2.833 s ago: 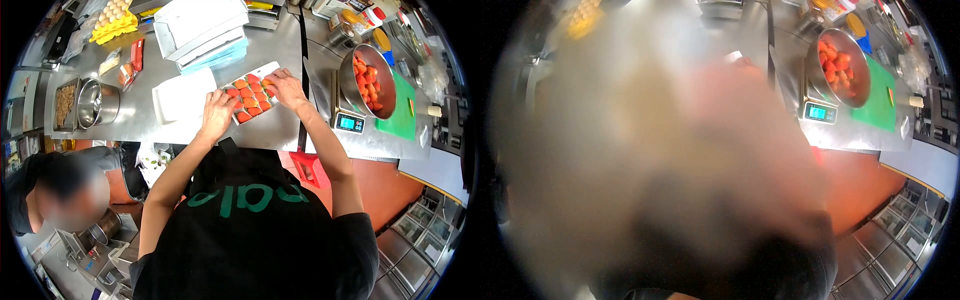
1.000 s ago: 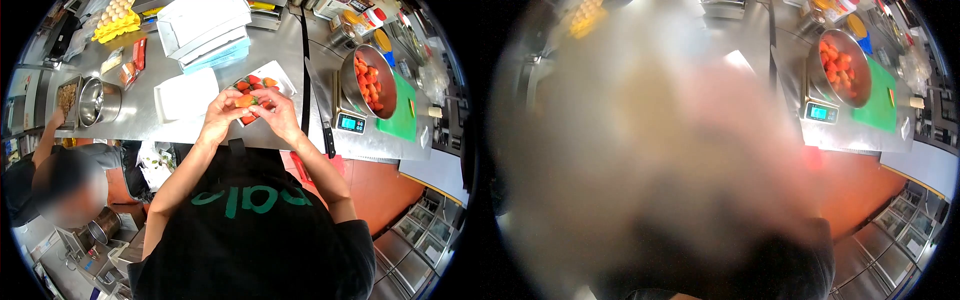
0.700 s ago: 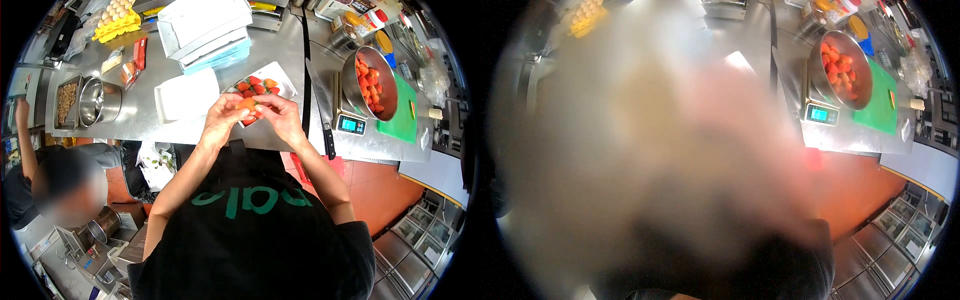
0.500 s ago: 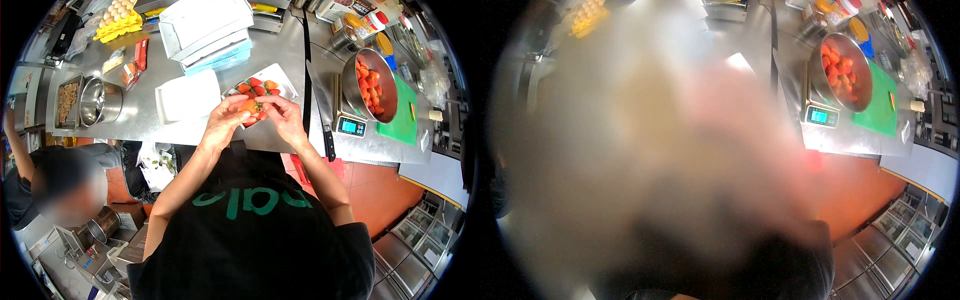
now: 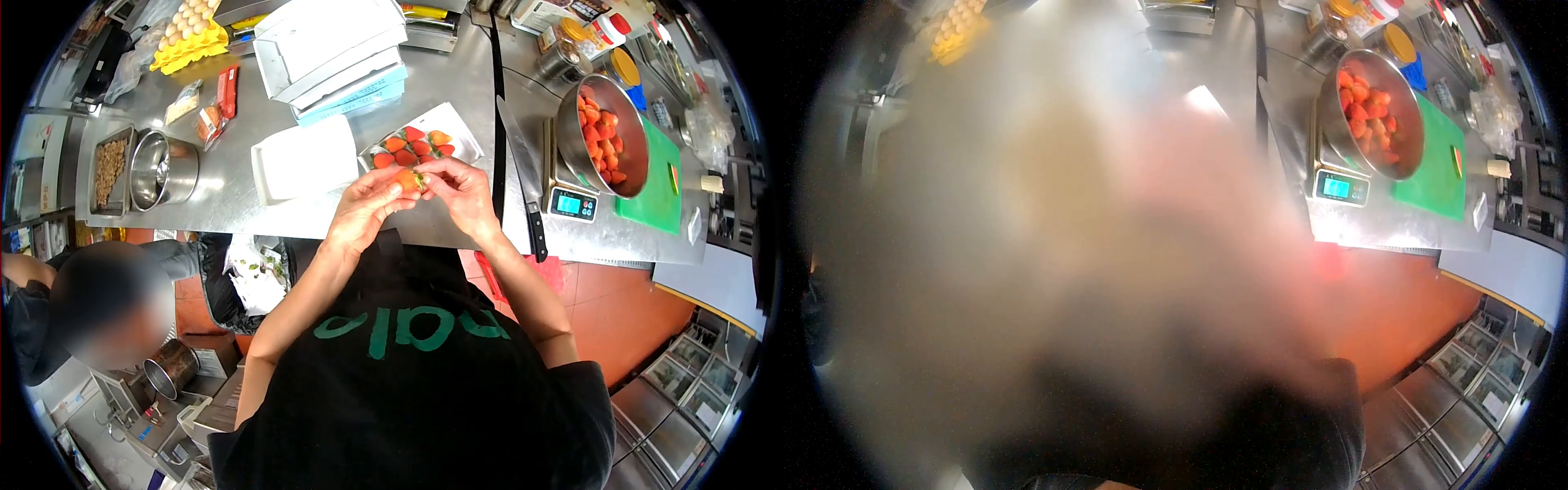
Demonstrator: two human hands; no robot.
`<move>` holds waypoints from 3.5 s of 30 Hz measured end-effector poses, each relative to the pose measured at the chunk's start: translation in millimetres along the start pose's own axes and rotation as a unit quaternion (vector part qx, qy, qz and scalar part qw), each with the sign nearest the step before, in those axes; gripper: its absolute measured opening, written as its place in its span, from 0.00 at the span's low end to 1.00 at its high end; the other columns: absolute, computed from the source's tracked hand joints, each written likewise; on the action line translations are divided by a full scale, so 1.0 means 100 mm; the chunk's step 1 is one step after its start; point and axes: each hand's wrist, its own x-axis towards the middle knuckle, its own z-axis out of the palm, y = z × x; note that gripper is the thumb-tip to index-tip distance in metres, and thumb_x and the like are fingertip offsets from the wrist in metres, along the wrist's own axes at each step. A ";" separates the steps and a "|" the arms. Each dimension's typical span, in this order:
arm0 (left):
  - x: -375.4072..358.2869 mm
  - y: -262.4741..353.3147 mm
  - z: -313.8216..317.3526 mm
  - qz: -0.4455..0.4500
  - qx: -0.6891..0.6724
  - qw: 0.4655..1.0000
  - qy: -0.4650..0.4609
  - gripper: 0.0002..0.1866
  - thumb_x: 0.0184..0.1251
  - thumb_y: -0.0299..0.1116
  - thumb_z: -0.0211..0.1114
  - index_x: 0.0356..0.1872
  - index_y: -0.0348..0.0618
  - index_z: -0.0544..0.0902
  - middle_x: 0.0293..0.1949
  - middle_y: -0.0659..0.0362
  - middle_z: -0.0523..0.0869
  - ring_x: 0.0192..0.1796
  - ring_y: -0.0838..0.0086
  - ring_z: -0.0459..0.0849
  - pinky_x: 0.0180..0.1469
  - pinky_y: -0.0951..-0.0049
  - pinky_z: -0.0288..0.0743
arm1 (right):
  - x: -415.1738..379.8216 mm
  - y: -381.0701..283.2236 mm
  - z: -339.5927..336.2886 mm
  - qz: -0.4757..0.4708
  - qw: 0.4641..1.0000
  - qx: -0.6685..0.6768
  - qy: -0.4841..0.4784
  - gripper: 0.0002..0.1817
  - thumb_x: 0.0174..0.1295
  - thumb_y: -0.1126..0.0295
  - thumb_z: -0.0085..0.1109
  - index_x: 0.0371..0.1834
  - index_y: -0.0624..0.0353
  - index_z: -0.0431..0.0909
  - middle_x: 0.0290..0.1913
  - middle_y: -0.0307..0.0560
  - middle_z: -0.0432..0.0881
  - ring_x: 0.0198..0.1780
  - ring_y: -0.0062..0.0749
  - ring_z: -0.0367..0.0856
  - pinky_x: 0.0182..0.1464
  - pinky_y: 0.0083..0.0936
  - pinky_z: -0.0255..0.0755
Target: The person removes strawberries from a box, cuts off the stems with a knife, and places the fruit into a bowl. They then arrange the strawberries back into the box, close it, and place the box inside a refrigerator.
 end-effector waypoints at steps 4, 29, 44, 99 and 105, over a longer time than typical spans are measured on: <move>0.02 -0.07 -0.03 0.049 0.013 0.999 0.015 0.17 0.61 0.23 0.65 0.52 0.35 0.77 0.44 0.52 0.84 0.43 0.66 0.85 0.46 0.71 0.80 | -0.03 -0.14 0.05 0.018 1.000 -0.012 0.008 0.09 0.63 0.79 0.57 0.45 0.64 0.80 0.36 0.41 0.83 0.34 0.19 0.79 0.39 0.18 0.75; -0.09 0.09 0.42 0.248 0.447 0.853 0.106 0.22 0.48 0.22 0.74 0.48 0.44 0.83 0.42 0.60 0.82 0.47 0.76 0.80 0.45 0.77 0.75 | -0.19 0.25 0.06 0.081 0.992 0.094 -0.017 0.06 0.63 0.77 0.58 0.42 0.65 0.78 0.37 0.42 0.81 0.36 0.23 0.81 0.36 0.20 0.76; 0.00 -0.05 0.34 0.031 0.081 0.995 0.058 0.15 0.61 0.33 0.69 0.46 0.40 0.80 0.39 0.61 0.84 0.36 0.79 0.81 0.42 0.77 0.75 | -0.30 -0.52 0.15 -0.077 0.978 -0.182 0.066 0.26 0.49 0.76 0.70 0.54 0.57 0.76 0.51 0.44 0.79 0.45 0.29 0.80 0.40 0.22 0.77; -0.87 -0.03 0.20 -0.017 0.003 0.983 0.184 0.13 0.63 0.34 0.66 0.43 0.40 0.77 0.39 0.53 0.84 0.37 0.72 0.84 0.37 0.77 0.77 | -1.18 0.49 -1.33 0.016 0.772 -0.582 0.256 0.24 0.51 0.68 0.67 0.53 0.58 0.73 0.41 0.54 0.78 0.42 0.54 0.77 0.45 0.42 0.73; -1.04 -0.22 0.33 -0.004 0.006 0.987 0.163 0.12 0.60 0.30 0.69 0.42 0.40 0.78 0.37 0.54 0.85 0.37 0.73 0.84 0.40 0.75 0.78 | -1.14 0.49 -1.37 0.126 0.861 -0.438 0.226 0.27 0.55 0.73 0.61 0.59 0.64 0.69 0.34 0.58 0.80 0.35 0.44 0.81 0.38 0.33 0.74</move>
